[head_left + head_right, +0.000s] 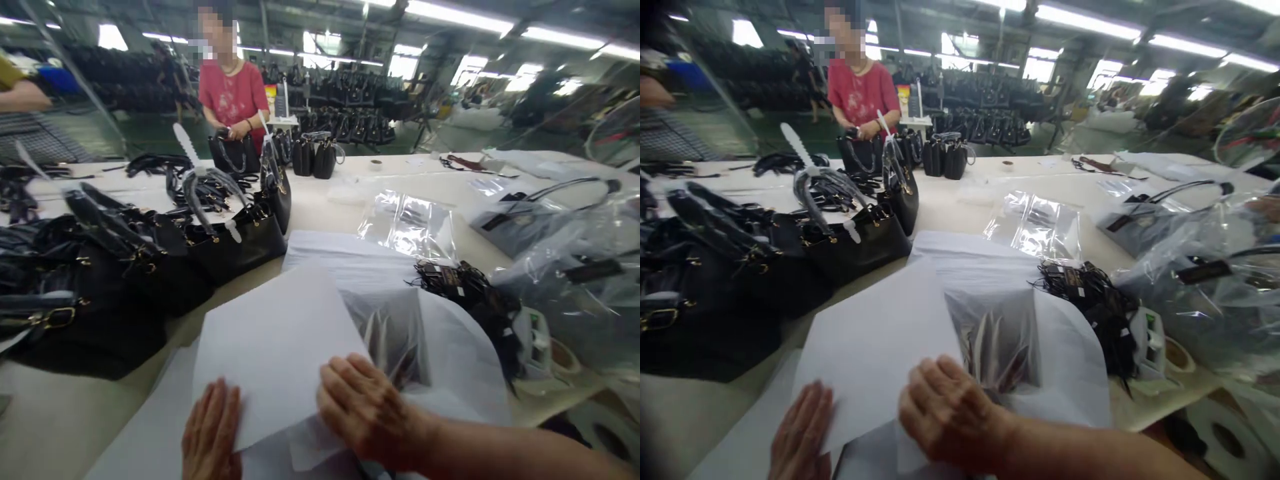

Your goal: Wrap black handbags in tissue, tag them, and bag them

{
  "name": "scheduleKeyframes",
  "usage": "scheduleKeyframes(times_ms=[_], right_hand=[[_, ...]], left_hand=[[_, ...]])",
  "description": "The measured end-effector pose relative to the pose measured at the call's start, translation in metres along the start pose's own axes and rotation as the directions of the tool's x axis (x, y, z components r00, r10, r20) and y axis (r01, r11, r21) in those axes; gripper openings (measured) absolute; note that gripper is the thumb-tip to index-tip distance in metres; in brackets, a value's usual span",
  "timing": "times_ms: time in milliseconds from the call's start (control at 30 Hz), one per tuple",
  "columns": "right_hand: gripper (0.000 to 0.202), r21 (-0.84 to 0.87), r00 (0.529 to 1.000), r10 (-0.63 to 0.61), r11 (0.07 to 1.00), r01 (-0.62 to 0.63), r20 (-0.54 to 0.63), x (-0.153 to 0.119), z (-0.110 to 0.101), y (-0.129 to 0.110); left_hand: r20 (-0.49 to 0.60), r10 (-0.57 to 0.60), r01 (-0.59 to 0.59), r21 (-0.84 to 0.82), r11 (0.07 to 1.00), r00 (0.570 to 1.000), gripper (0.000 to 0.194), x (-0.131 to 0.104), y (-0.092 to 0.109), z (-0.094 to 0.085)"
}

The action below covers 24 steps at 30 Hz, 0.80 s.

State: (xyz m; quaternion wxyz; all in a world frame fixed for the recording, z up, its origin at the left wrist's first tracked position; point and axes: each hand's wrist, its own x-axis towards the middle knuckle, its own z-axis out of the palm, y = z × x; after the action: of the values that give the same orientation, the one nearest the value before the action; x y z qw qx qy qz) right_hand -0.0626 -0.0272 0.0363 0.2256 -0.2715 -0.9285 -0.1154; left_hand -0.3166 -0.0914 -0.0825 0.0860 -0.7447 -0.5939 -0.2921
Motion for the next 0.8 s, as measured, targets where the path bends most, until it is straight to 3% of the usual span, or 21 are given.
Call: scheduleKeyframes(times_ms=[67,133,233,300,367,433,533,633,700,800], right_hand=[[0.036,-0.109,0.983,0.182,0.978,-0.178,0.031,-0.054,-0.012,0.012],[0.040,-0.235,0.944,0.326,0.922,-0.306,0.047,-0.104,-0.009,0.021],[0.046,-0.348,0.888,0.453,0.848,-0.400,0.083,-0.161,0.012,0.025],[0.048,-0.358,0.869,0.485,0.832,-0.424,0.098,-0.183,0.028,0.022],[0.049,-0.337,0.858,0.506,0.825,-0.454,0.084,-0.194,0.040,0.020],[0.049,-0.298,0.849,0.525,0.821,-0.487,0.059,-0.197,0.046,0.021],[0.050,-0.248,0.853,0.517,0.838,-0.486,0.078,-0.198,0.047,0.029],[0.048,-0.206,0.871,0.482,0.865,-0.458,0.089,-0.200,0.050,0.037],[0.045,-0.178,0.883,0.464,0.877,-0.447,0.068,-0.203,0.058,0.039],[0.036,-0.153,0.895,0.446,0.883,-0.443,-0.017,-0.205,0.067,0.042]], left_hand=[[-0.021,0.154,-0.155,-0.040,0.987,0.988,0.070,0.037,0.036,0.023],[0.006,0.307,-0.306,-0.054,0.951,0.952,0.070,0.058,0.069,0.052],[0.087,0.477,-0.475,-0.042,0.879,0.875,0.067,0.057,0.100,0.088],[0.157,0.513,-0.516,-0.029,0.856,0.844,0.065,0.045,0.106,0.100],[0.227,0.523,-0.524,-0.061,0.849,0.822,0.065,0.039,0.107,0.099],[0.288,0.543,-0.532,-0.123,0.838,0.789,0.080,0.051,0.111,0.091],[0.377,0.534,-0.516,-0.158,0.842,0.757,0.098,0.100,0.128,0.083],[0.511,0.452,-0.434,-0.163,0.886,0.731,0.115,0.159,0.151,0.097],[0.637,0.398,-0.385,-0.168,0.908,0.660,0.126,0.187,0.162,0.114],[0.806,0.297,-0.307,-0.151,0.940,0.512,0.134,0.205,0.170,0.137]])
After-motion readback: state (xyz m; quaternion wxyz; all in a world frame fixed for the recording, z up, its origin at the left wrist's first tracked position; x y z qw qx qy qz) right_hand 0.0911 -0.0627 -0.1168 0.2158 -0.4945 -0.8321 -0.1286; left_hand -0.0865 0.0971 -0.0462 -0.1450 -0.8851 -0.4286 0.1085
